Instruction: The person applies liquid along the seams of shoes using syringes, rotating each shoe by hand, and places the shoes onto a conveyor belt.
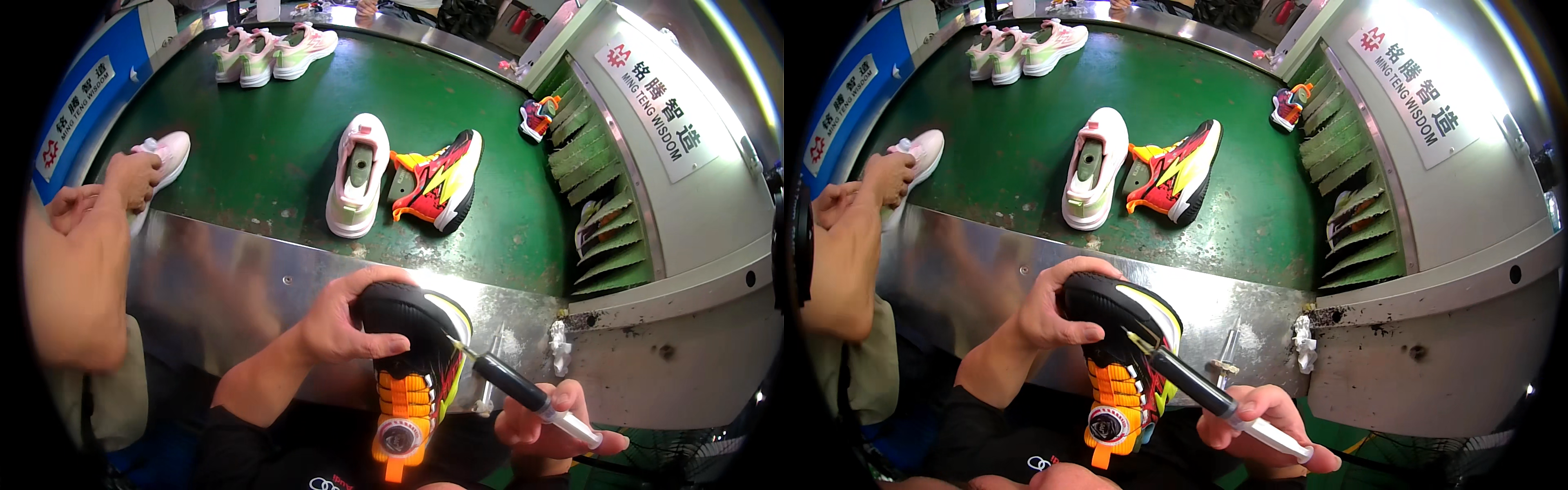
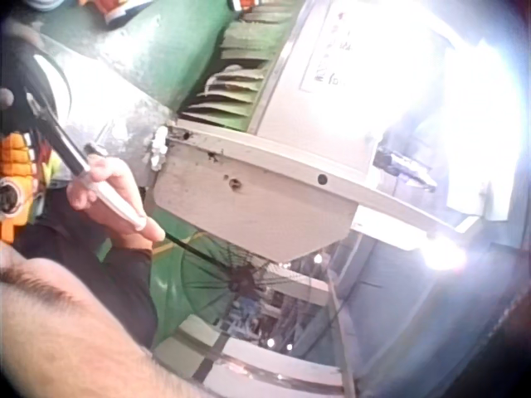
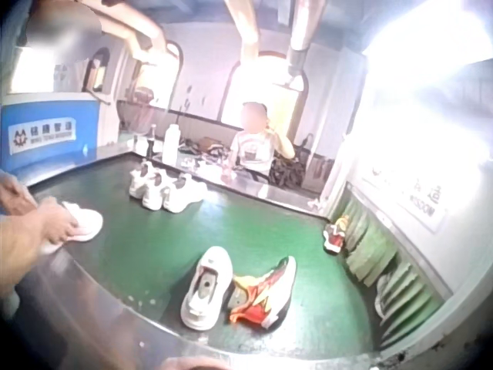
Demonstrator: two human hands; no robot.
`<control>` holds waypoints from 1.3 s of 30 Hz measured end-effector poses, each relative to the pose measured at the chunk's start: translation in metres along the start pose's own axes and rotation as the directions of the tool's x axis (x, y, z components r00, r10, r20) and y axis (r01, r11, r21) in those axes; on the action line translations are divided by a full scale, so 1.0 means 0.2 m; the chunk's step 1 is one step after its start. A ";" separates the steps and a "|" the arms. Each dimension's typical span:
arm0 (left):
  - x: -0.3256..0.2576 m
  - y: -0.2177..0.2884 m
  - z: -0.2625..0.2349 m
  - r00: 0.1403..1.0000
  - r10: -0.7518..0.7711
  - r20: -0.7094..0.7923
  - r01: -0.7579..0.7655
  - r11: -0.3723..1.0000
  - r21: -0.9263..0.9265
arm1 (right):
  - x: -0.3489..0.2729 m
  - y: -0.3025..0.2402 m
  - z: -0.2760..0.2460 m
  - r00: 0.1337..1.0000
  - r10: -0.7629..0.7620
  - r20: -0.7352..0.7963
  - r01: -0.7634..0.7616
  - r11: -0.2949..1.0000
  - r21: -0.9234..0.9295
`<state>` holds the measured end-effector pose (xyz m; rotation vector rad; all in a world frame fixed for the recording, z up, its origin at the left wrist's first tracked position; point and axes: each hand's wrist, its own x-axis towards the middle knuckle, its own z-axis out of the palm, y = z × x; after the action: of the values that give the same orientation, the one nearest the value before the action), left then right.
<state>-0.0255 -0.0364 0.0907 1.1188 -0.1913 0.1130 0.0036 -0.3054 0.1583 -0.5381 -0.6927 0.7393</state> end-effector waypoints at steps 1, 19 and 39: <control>0.00 0.00 0.00 1.000 0.002 -0.001 -0.002 1.000 -0.006 | 0.01 0.02 0.00 1.000 0.000 0.010 0.000 1.000 0.009; -0.02 0.05 0.01 0.997 0.011 0.081 -0.017 0.997 0.078 | 0.04 0.05 -0.01 0.988 0.098 -0.119 -0.115 0.982 -0.148; -0.02 0.02 0.00 0.999 0.025 -0.027 -0.025 1.000 -0.005 | -0.02 0.08 -0.05 0.994 -0.010 -0.113 -0.016 0.975 -0.223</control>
<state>-0.0308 -0.0338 0.0938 1.1097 -0.1820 0.1498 0.0017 -0.3007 0.1408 -0.7812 -0.6725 0.6316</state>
